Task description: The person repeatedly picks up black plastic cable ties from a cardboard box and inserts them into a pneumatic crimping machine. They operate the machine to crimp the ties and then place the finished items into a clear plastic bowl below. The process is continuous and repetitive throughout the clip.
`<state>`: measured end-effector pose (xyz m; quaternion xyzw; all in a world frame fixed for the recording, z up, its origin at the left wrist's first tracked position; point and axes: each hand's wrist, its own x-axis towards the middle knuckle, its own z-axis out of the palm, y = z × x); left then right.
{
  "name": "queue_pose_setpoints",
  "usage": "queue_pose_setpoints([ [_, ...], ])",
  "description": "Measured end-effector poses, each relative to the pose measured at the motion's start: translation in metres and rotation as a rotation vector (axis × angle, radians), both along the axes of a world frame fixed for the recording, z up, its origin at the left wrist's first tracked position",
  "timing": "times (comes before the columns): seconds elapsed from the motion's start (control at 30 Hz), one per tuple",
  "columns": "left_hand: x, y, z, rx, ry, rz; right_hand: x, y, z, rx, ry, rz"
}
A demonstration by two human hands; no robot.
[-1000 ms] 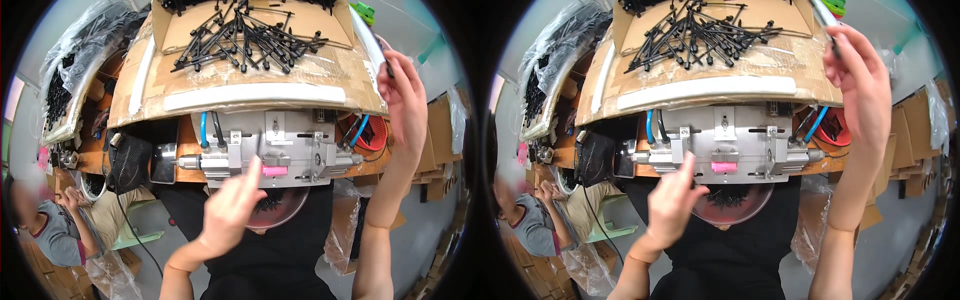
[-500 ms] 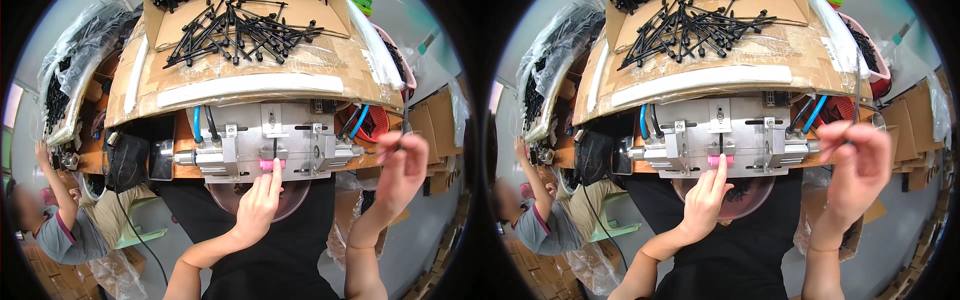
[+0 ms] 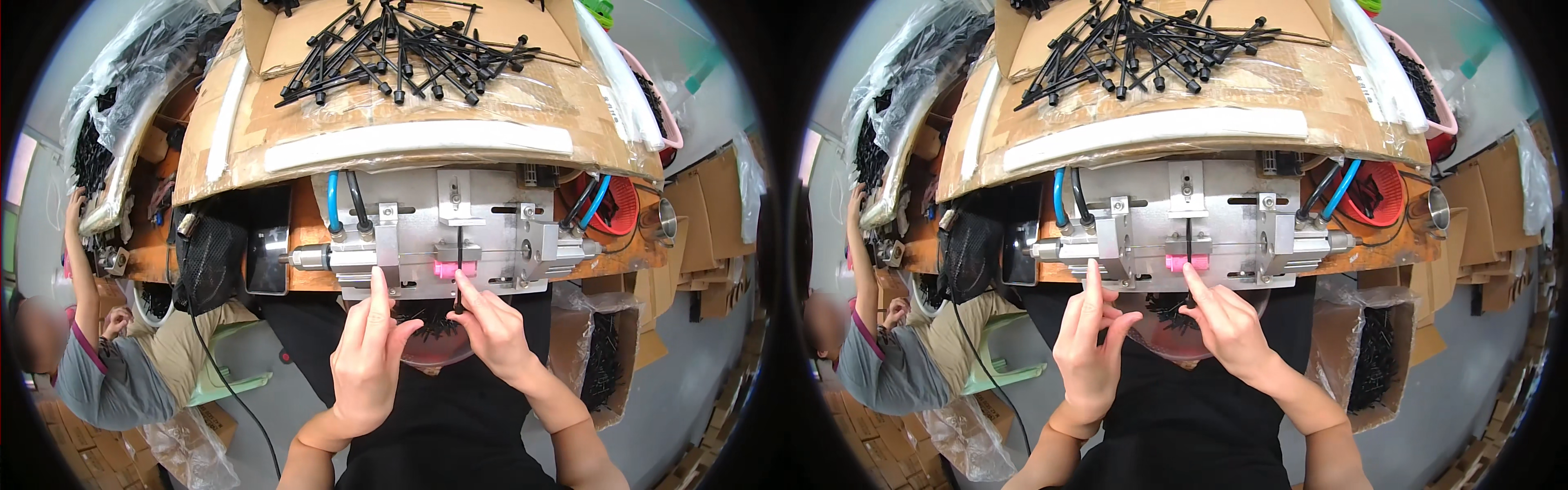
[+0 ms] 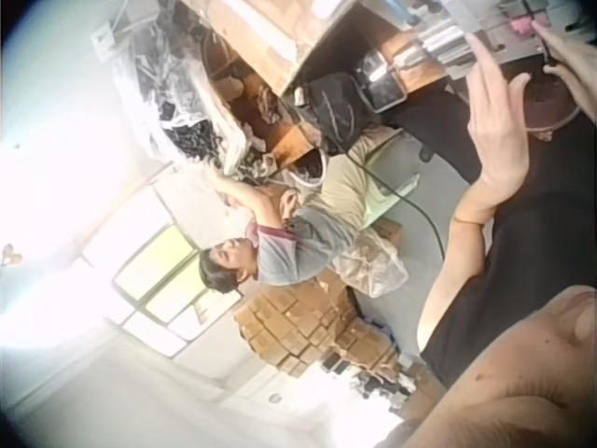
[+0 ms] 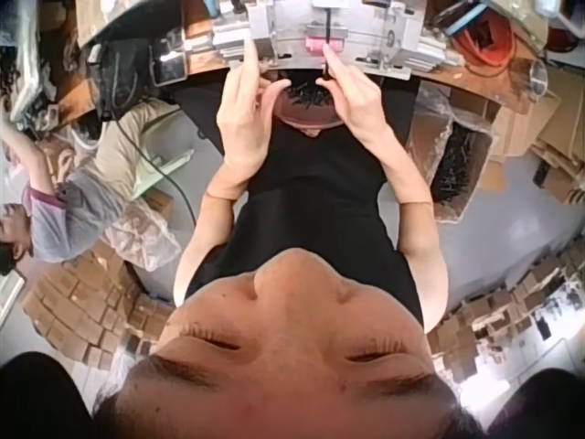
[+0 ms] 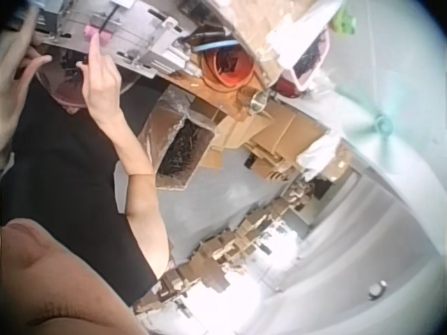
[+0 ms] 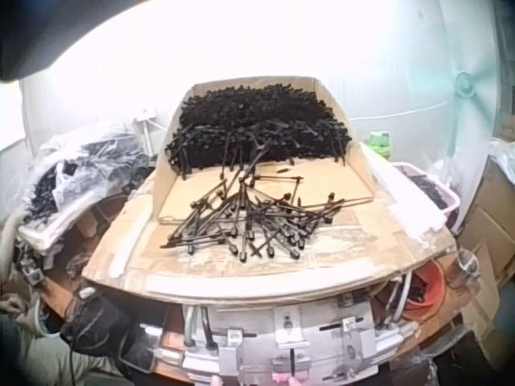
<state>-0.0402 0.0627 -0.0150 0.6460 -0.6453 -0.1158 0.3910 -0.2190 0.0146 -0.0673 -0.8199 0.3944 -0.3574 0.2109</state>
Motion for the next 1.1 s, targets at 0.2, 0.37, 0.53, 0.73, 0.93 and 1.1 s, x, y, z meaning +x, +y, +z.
queue_pose_setpoints([
  [0.2, 0.01, 0.006, -0.002, 0.054, 0.038, 0.021, 0.003, 0.0, 0.005, 0.021, -0.001, -0.003],
  [0.37, 0.025, 0.007, -0.002, 0.037, 0.086, 0.076, 0.003, -0.032, 0.076, -0.179, 0.07, 0.063],
  [0.53, 0.033, 0.009, 0.002, -0.002, 0.076, 0.093, 0.081, -0.15, 0.131, -0.642, 0.21, -0.076],
  [0.73, 0.05, 0.007, 0.004, -0.006, 0.095, 0.133, 0.134, -0.216, 0.157, -0.418, 0.816, -0.138],
  [0.93, 0.062, -0.009, 0.01, -0.078, 0.073, 0.18, 0.006, -0.192, 0.206, -0.388, 0.269, -0.211],
  [1.1, 0.06, -0.036, 0.025, -0.083, 0.081, 0.163, -0.198, -0.255, 0.203, -0.212, 0.561, -0.857],
])
